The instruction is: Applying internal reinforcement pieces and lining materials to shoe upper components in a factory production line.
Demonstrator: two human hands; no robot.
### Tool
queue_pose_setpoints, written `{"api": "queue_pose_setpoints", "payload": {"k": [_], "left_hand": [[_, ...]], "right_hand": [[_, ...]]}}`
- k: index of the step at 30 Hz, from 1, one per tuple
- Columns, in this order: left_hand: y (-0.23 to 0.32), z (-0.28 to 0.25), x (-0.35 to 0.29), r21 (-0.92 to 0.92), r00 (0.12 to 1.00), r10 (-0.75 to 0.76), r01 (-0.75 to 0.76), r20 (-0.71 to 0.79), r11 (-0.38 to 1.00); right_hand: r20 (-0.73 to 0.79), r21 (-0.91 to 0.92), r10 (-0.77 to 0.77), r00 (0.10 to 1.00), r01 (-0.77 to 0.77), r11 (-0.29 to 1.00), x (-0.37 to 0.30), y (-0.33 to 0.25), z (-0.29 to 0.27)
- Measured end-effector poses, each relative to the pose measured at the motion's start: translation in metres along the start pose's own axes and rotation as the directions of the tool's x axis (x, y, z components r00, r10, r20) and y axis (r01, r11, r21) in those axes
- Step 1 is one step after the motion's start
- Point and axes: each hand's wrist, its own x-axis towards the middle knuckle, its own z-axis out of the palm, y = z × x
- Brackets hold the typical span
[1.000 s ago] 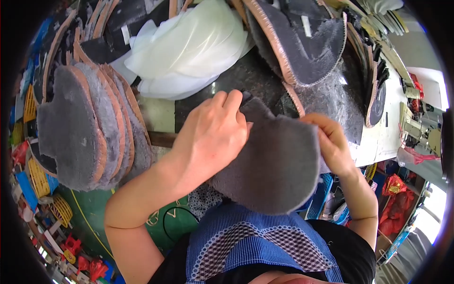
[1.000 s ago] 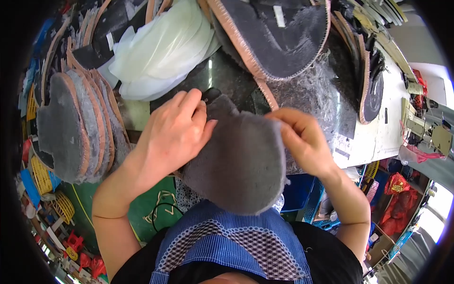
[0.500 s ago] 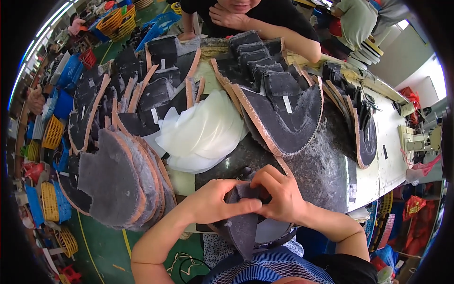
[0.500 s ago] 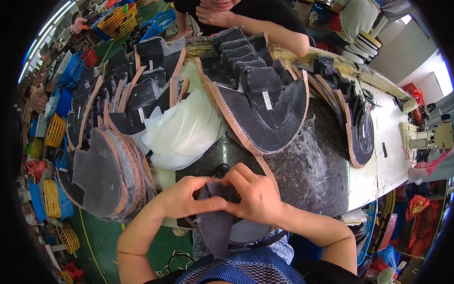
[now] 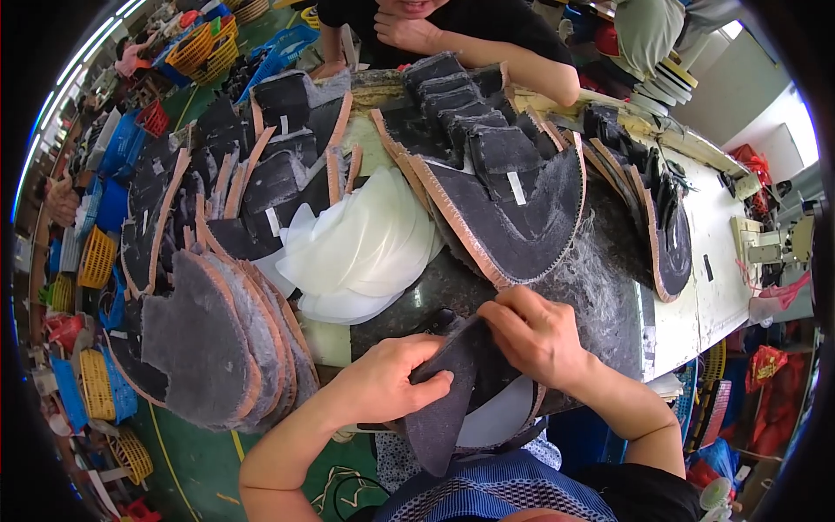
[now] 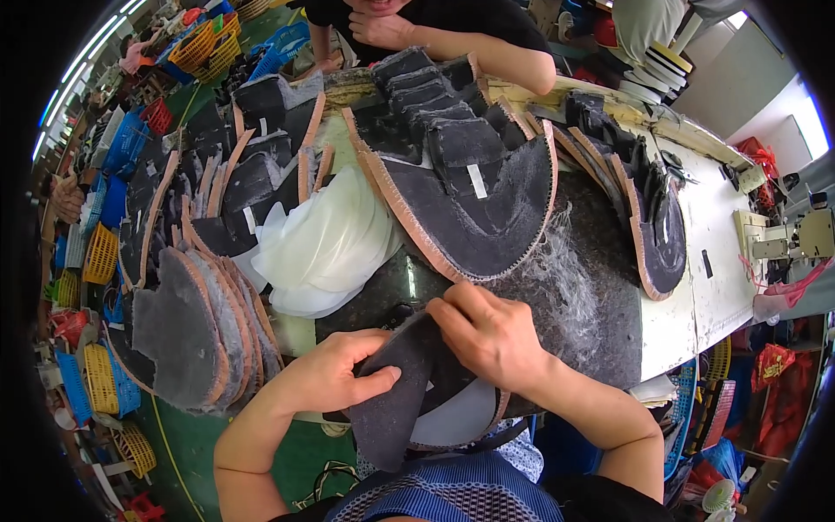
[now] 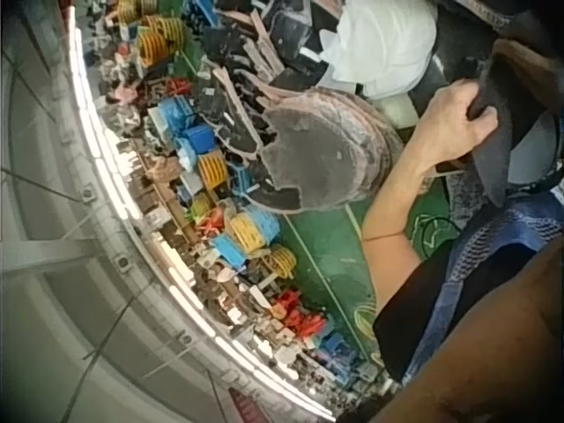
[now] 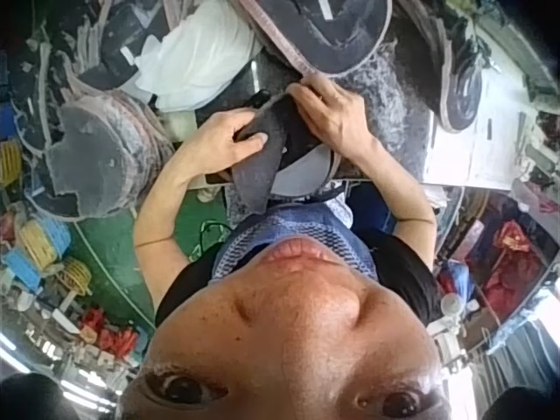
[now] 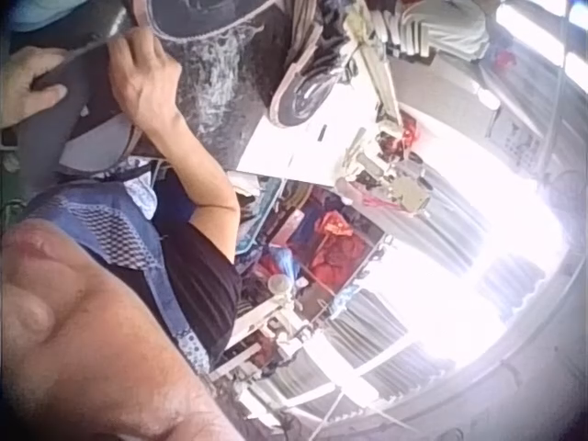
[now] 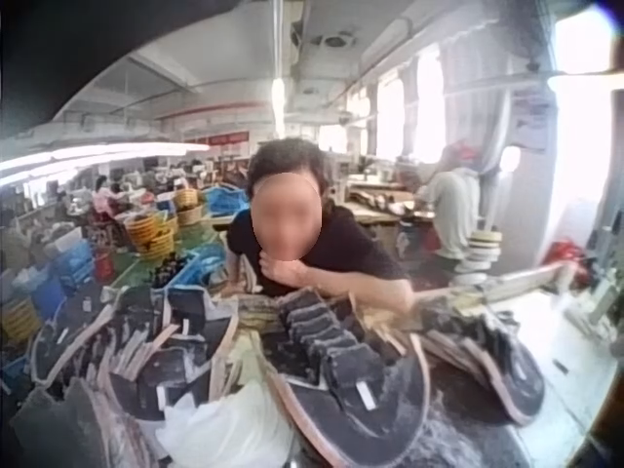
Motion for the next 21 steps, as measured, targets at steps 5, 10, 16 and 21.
{"api": "queue_pose_setpoints", "payload": {"k": [5, 10, 16, 21], "left_hand": [[-0.004, 0.006, -0.002, 0.019, 0.998, 0.062, -0.061, -0.033, 0.998], [-0.002, 0.005, -0.005, 0.072, 1.0, 0.004, -0.004, 0.005, 0.997], [-0.001, 0.017, -0.013, 0.099, 0.996, 0.015, -0.007, -0.083, 0.995], [-0.016, 0.019, -0.021, 0.103, 0.985, 0.086, -0.071, -0.149, 0.992]], "right_hand": [[0.009, 0.046, 0.146, 0.989, -0.146, 0.988, -0.017, 0.0, -0.009], [0.416, 0.554, 0.654, 0.632, -0.746, 0.37, -0.036, -0.012, -0.027], [0.492, 0.763, 0.437, 0.753, -0.614, 0.2, -0.055, -0.029, -0.045], [0.632, 0.762, 0.446, 0.634, -0.613, -0.209, -0.056, -0.033, -0.032]]}}
